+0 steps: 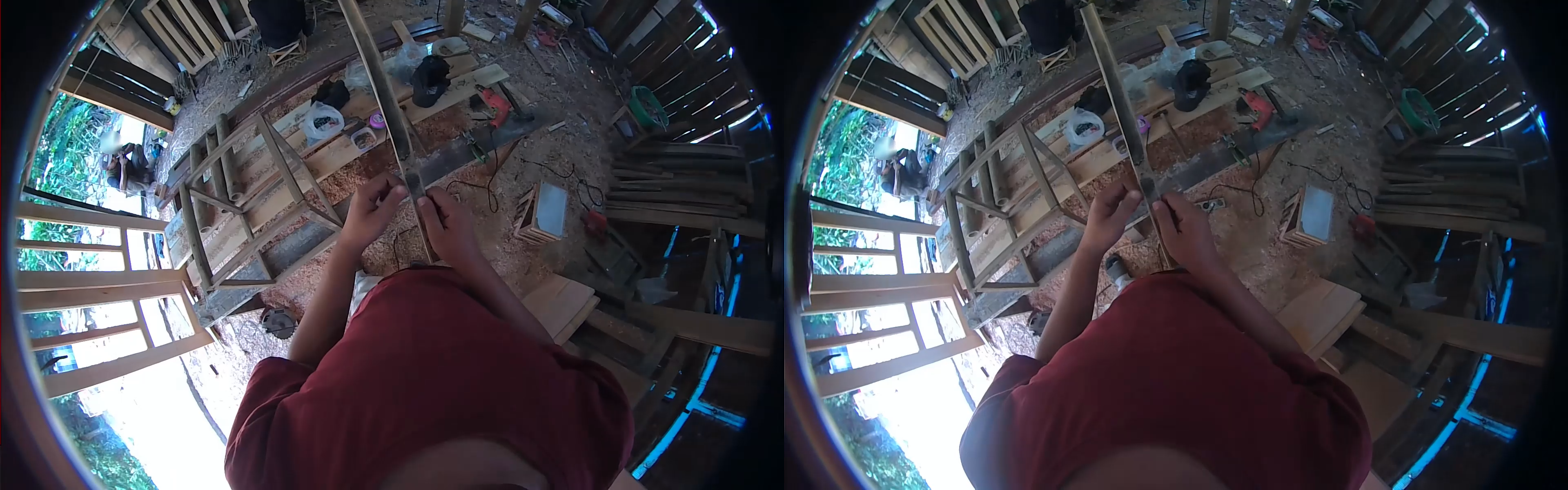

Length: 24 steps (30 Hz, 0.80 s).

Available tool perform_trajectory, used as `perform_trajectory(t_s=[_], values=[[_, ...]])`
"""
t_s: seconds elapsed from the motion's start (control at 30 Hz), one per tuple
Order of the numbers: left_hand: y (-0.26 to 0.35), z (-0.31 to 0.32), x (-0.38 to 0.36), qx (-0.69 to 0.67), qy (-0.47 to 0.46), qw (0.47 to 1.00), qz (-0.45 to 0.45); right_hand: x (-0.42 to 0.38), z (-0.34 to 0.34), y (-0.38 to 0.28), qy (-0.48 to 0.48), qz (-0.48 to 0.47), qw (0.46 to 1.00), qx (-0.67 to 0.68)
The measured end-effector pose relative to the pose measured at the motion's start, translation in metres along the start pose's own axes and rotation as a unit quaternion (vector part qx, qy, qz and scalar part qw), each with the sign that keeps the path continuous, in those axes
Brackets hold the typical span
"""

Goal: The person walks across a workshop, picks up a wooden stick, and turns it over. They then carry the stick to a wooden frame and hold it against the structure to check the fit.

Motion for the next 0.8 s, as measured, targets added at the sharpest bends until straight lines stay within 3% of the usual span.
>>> perform_trajectory(t_s=[0.1, 0.3, 0.4, 0.5, 0.6, 0.63, 0.8], values=[[0.005, 0.0, -0.001, 0.046, -0.029, 0.998, -0.016, 0.001, 0.002, 0.014, -0.012, 0.01, 1.0, -0.001], [-0.01, -0.012, -0.005, 0.013, 0.019, 1.0, -0.011, 0.008, 0.012, 0.021, -0.01, 0.012, 1.0, 0.004], [-0.033, -0.031, -0.014, -0.096, 0.076, 0.986, -0.113, 0.014, 0.01, 0.034, 0.016, 0.017, 1.0, 0.011], [-0.057, -0.067, -0.02, -0.096, 0.206, 0.969, -0.096, 0.019, 0.005, 0.047, 0.031, 0.061, 0.996, 0.056], [-0.095, -0.093, -0.032, -0.144, 0.245, 0.952, -0.116, 0.026, 0.009, 0.052, 0.022, 0.073, 0.991, 0.108], [-0.116, -0.095, -0.034, -0.166, 0.212, 0.952, -0.148, 0.027, 0.012, 0.053, 0.016, 0.071, 0.99, 0.122], [-0.052, -0.084, -0.002, -0.062, 0.156, 0.981, -0.101, 0.03, 0.045, 0.042, -0.016, 0.122, 0.982, 0.146]])
Point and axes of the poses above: each hand's wrist, its own x-axis towards the middle knuckle, its own z-axis out of the palm, y = z × x, the point moved 10 cm from there along x, towards the middle knuckle, and after that the axes turned 13 degrees about x, right-handed, at the moved point
